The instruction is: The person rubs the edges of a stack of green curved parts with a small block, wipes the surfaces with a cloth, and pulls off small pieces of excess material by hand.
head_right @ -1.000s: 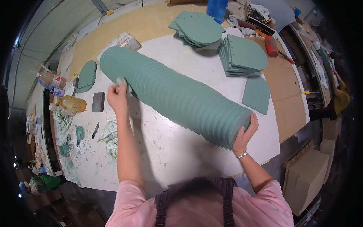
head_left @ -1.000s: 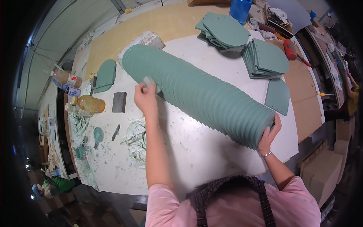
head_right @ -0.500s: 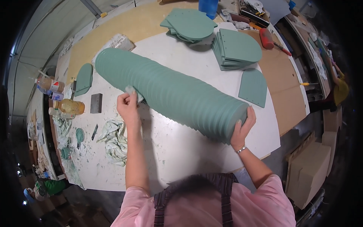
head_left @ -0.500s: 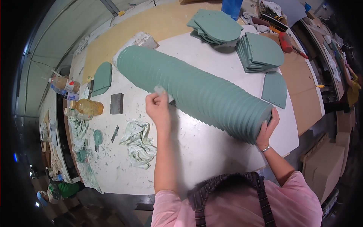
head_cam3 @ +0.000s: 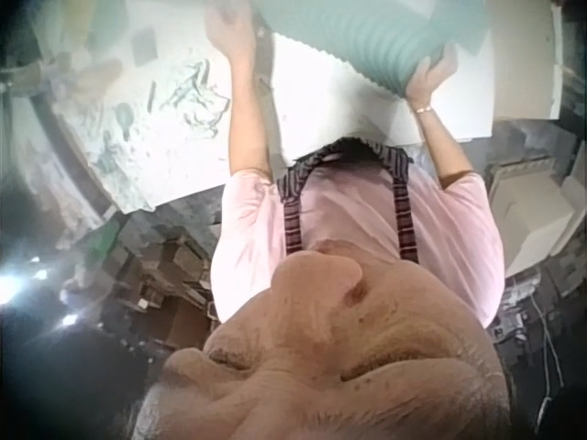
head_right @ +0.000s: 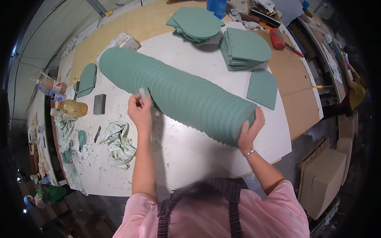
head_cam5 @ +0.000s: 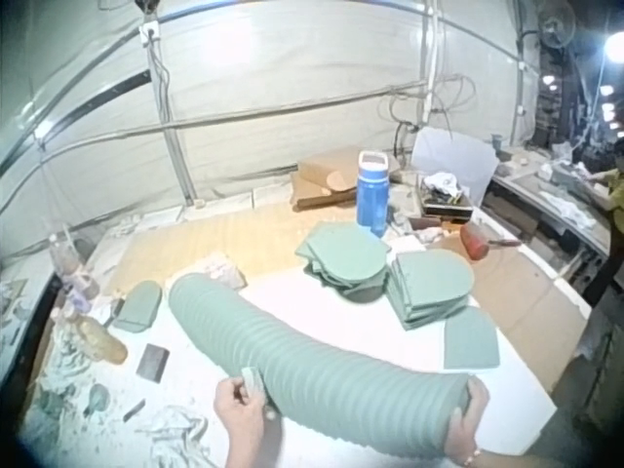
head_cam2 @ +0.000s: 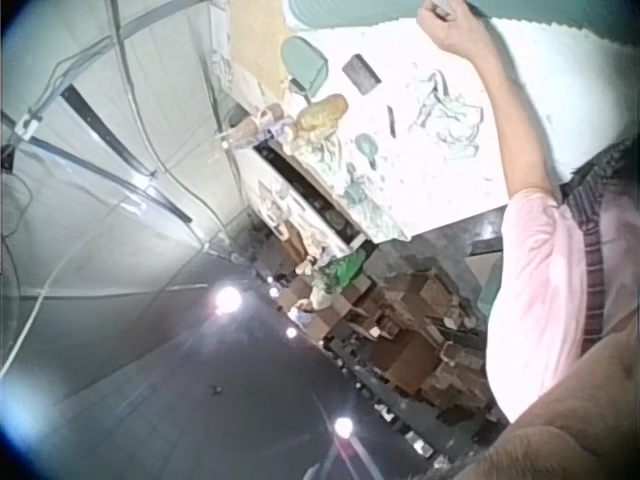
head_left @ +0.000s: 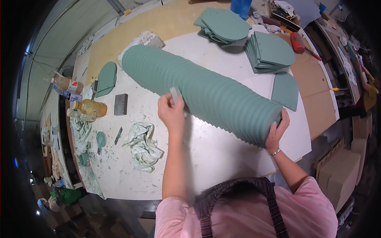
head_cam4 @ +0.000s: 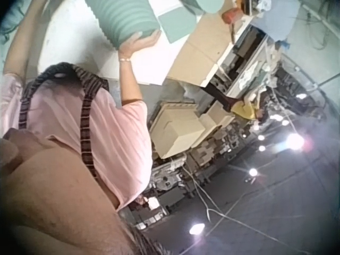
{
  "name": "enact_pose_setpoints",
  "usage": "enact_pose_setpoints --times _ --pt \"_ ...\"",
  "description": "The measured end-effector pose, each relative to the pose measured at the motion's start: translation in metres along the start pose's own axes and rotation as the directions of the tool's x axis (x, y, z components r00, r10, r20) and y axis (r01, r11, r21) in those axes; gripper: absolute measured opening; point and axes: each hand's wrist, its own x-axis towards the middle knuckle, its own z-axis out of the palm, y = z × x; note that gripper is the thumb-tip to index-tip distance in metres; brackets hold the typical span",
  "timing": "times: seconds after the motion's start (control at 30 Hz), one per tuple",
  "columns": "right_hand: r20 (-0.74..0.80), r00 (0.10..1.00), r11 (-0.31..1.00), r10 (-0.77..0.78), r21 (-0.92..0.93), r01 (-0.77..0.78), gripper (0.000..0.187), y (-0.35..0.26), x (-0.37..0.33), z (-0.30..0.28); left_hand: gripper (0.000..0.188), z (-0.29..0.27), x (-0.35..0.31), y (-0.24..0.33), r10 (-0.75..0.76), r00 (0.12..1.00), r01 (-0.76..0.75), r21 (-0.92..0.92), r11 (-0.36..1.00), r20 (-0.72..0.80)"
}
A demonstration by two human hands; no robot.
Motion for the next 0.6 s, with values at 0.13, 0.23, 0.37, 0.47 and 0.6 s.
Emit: enact_pose_setpoints --times 0.13,0.23,0.37,0.47,0.6 --pt "0.001 1.0 1.0 -0.011 -0.013 0.011 0.058 0.003 0.0 0.0 0.019 -0.009 -0.029 -0.022 0.04 0.999 -0.041 0.178 0.983 0.007" --pt "0.001 1.0 1.0 -0.012 0.019 0.012 0.058 -0.001 0.003 -0.003 0.024 -0.008 -0.015 0.005 0.251 0.968 -0.24 0.267 0.933 -0.005" --pt "0.006 1.0 0.999 0.009 0.039 -0.009 0.06 0.001 0.0 0.0 0.023 -0.013 0.001 -0.001 0.281 0.955 -0.237 0.329 0.914 -0.094" --pt "0.005 1.0 0.999 0.018 0.044 -0.019 0.06 0.001 0.001 -0.002 0.023 -0.011 -0.011 -0.003 0.29 0.957 -0.277 0.298 0.914 0.001" --pt "0.007 1.0 0.997 0.028 0.067 -0.029 0.061 -0.002 0.001 -0.003 0.023 -0.022 0.014 0.007 0.346 0.935 -0.285 0.417 0.863 -0.078"
